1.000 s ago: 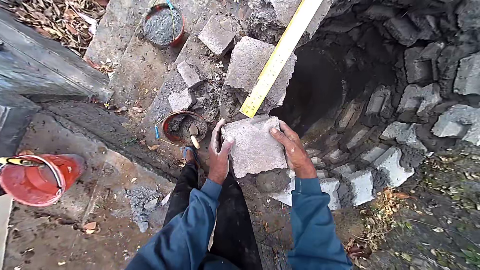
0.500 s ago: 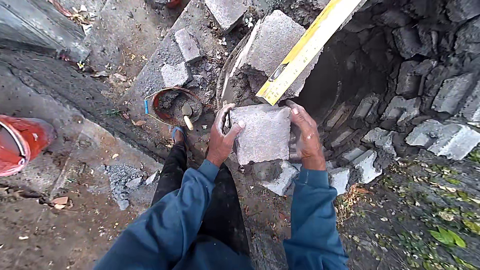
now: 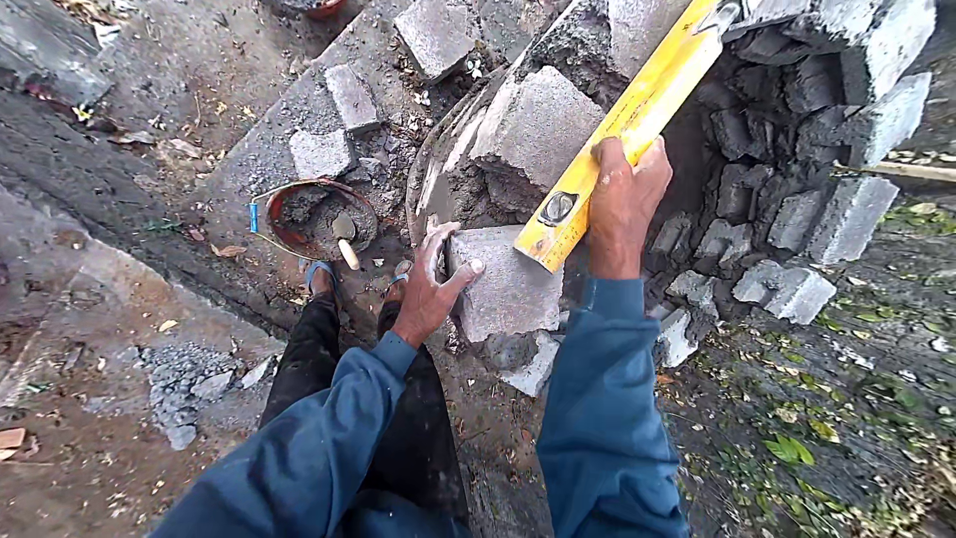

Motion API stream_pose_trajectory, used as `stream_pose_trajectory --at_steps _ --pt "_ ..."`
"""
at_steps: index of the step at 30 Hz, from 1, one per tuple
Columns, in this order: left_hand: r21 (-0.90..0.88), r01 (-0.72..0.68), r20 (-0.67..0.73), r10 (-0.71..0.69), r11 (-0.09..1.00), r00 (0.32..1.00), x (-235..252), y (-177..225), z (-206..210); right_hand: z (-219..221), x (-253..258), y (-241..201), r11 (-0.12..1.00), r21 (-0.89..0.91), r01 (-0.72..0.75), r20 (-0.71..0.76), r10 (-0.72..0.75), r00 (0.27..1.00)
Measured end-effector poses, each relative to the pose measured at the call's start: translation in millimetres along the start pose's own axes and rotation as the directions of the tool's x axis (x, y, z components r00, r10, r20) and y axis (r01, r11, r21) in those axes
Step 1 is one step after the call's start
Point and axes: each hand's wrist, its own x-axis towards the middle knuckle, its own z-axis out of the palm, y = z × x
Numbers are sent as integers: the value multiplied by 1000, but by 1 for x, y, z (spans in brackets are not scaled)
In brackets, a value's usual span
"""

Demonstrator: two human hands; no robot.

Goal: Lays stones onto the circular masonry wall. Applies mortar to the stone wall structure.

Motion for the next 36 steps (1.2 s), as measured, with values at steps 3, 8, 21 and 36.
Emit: stream_pose_trajectory --at_steps 3,8,21,36 --pt "-18 2 11 -2 1000 1000 0 0 -1 -19 -48 23 996 -71 49 41 -47 998" --pt "2 -12 27 12 1000 1000 -1 1 -1 -34 -116 45 975 -208 74 126 -48 991" --pt "-14 -4 50 5 1000 999 6 -2 -4 -45 -98 71 950 250 -185 126 158 979" --pt "19 68 7 -69 997 998 2 4 -3 -39 -102 87 888 345 -304 282 211 936"
